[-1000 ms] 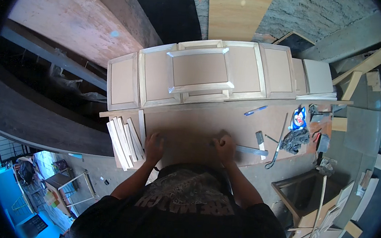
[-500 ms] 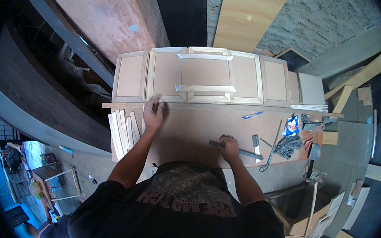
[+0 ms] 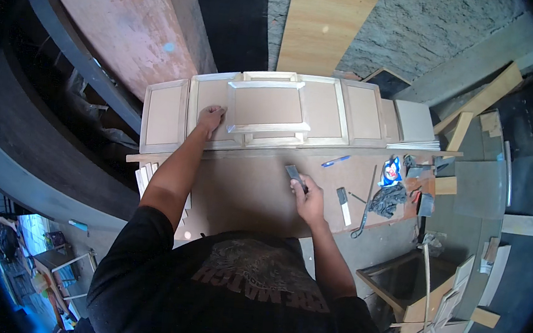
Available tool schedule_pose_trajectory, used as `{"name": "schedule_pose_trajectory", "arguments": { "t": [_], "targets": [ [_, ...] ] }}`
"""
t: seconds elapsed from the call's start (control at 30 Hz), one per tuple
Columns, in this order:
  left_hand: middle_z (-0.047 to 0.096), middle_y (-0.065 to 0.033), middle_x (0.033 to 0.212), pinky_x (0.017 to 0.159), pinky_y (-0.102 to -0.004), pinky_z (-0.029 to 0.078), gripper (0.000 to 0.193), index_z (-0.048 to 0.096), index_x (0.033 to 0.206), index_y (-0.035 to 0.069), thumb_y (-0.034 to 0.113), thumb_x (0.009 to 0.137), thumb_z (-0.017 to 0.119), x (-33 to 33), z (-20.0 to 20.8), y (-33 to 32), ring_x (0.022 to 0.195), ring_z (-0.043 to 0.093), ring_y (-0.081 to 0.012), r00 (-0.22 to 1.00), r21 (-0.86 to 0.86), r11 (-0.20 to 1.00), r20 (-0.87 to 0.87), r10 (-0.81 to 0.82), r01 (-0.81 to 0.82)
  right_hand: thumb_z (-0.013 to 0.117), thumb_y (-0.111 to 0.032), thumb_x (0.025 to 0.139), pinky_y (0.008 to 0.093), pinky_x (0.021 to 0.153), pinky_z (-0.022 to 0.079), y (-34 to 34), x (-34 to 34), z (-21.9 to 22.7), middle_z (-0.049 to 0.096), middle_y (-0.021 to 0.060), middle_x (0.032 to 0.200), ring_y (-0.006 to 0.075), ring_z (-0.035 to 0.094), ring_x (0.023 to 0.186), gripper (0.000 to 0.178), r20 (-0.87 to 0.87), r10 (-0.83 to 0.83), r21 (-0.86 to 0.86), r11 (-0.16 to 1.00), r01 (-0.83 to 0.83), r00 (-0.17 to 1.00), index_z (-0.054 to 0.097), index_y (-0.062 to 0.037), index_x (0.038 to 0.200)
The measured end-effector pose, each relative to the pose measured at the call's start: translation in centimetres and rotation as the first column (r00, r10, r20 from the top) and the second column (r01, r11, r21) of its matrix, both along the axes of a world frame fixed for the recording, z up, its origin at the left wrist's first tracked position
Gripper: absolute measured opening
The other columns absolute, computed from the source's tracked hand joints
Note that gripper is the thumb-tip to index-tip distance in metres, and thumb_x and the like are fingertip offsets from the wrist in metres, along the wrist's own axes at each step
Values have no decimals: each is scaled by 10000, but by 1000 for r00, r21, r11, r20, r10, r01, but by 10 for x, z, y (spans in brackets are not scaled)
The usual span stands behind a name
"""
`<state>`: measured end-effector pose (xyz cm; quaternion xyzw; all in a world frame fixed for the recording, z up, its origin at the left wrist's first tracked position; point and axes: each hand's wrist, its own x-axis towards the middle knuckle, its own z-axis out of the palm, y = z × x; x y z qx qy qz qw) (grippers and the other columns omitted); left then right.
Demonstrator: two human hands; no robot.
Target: The recorder is assembling and finishing wooden picture frames, applying glue and using a file for finishing edges.
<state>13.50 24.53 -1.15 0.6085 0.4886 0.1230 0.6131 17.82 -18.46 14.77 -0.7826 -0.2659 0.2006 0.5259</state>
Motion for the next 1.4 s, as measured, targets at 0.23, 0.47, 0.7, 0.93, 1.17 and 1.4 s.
{"name": "schedule_pose_trajectory", "arguments": {
  "t": [0.23,0.47,0.7,0.93,1.17,1.4],
  "targets": [
    [705,-71,915,699,-299,528,285,711,1050,0,171,831,777,13,-2,-18,795,652,-158,999,-112,994,34,12,-8,654,-159,993,259,675,510,-14,-5,4,681,38,783,82,625,716,207,-47,-56,18,998,57,997,666,15,1105],
    [555,6,685,489,-283,397,146,622,762,97,69,896,673,-2,37,-60,558,488,-109,992,-223,973,88,88,-66,652,-164,998,252,691,510,-33,-11,-12,680,33,805,77,618,723,204,-129,-126,19,991,130,984,658,12,1102],
    [652,-47,829,555,-258,499,74,672,967,41,74,901,675,-41,38,-76,647,595,-136,981,-451,892,180,72,17,625,-121,1010,227,699,489,-22,-23,-7,646,-1,824,55,583,731,141,-152,-46,59,997,55,987,637,-3,1088],
    [619,-25,827,570,-265,530,73,636,981,55,93,923,658,-34,74,-135,663,606,-133,984,-439,894,104,147,-87,630,-151,1009,232,683,486,-13,-26,-18,641,-3,819,57,591,722,217,-174,-53,55,997,63,983,653,6,1157],
    [626,-41,919,663,-302,591,129,626,1031,62,130,926,658,-40,57,-159,781,639,-145,981,-474,877,120,154,-80,660,-208,991,248,648,488,4,-37,-18,646,6,804,71,600,682,318,-161,-30,-44,999,23,986,650,-1,1232],
    [656,-80,1054,877,-381,567,218,602,1123,40,162,943,626,-38,49,-192,969,665,-202,941,-524,842,204,269,-127,652,-194,990,252,637,486,-9,-40,-28,637,2,770,72,587,662,309,-207,-44,0,999,45,977,658,-3,1232]
  ]
}}
